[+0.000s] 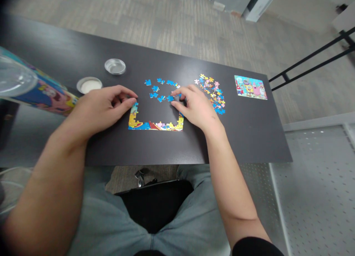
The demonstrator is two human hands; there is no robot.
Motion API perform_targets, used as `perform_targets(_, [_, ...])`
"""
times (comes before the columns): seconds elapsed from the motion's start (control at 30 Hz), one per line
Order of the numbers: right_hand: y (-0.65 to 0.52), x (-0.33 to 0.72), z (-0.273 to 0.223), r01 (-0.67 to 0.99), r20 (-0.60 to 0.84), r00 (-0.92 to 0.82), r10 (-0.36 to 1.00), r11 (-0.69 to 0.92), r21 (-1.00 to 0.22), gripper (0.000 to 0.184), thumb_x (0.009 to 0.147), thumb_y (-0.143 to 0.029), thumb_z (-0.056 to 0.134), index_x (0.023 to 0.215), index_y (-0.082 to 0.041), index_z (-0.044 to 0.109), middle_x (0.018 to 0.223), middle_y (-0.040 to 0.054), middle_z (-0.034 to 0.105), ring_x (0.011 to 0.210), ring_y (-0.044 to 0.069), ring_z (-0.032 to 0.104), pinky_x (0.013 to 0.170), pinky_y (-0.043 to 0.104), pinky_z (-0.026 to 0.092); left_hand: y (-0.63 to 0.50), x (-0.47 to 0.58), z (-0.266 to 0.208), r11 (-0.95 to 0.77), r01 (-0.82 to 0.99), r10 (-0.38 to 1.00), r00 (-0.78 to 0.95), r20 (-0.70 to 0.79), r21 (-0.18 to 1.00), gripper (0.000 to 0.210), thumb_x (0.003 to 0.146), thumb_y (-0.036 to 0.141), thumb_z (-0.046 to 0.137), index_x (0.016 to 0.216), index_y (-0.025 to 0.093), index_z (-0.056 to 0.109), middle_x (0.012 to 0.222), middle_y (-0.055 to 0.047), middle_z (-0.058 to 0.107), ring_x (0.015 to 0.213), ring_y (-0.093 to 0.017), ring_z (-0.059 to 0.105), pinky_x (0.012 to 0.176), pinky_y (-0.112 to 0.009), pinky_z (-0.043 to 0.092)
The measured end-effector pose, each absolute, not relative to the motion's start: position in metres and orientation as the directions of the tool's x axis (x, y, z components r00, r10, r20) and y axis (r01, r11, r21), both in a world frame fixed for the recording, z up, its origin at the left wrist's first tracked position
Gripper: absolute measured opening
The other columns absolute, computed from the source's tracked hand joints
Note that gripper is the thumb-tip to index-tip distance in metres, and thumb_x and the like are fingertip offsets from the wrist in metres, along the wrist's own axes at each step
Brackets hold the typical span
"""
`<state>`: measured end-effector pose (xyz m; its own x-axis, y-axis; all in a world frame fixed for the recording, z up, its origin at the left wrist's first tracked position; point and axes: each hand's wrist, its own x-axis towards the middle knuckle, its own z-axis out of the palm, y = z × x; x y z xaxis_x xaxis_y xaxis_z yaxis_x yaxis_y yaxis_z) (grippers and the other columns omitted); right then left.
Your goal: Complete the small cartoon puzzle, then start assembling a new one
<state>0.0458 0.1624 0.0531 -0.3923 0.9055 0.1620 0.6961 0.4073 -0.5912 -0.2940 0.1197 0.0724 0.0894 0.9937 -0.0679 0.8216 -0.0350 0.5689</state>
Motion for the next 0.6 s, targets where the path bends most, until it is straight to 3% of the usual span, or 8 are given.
perform_targets(0.2, [0.161,0.048,0.055,0.722,0.184,-0.415,0.891,0.445,-0.530,0.033,0.117,-0.031,0.086,0.150,-0.031,0.089,0.126,0.0108,0.081,0.112,0.035,0.079,0.114,0.055,0.069,0.118,-0.291,0.075,-0.036,0.823,0.993,0.094,-0.073,0.566,0.041,0.115,0.051,0.071,0.139,0.029,0.094,0.109,-0.007,0.094,0.094,-0.030,0.081,0.080,-0.040,0.050])
perform_targets(0.37, [0.161,0.058,0.070,0.754,0.128,-0.451,0.883,0.454,-0.474,0.035,0.112,-0.031,0.090,0.147,-0.029,0.089,0.120,0.0120,0.081,0.117,0.039,0.080,0.119,0.062,0.069,0.118,-0.288,0.076,-0.043,0.848,0.993,0.093,-0.068,0.529,0.035,0.114,0.045,0.074,0.139,0.032,0.094,0.104,-0.004,0.091,0.092,-0.030,0.080,0.082,-0.041,0.049])
perform_targets(0.47, [0.169,0.047,0.069,0.773,0.160,-0.402,0.901,0.428,-0.469,0.034,0.116,-0.034,0.087,0.149,-0.029,0.088,0.129,0.0136,0.080,0.119,0.039,0.081,0.120,0.066,0.069,0.115,-0.288,0.073,-0.062,0.841,0.993,0.107,-0.054,0.538,0.033,0.114,0.042,0.075,0.137,0.032,0.094,0.105,-0.005,0.091,0.092,-0.030,0.080,0.082,-0.041,0.050])
perform_targets(0.6, [0.189,0.025,0.052,0.787,0.254,-0.296,0.921,0.386,-0.481,0.030,0.122,-0.037,0.082,0.151,-0.030,0.086,0.144,0.0182,0.074,0.140,0.046,0.079,0.126,0.075,0.068,0.110,-0.291,0.067,-0.103,0.821,0.992,0.128,-0.006,0.561,0.032,0.115,0.039,0.071,0.137,0.030,0.094,0.112,-0.006,0.092,0.096,-0.030,0.080,0.082,-0.041,0.051])
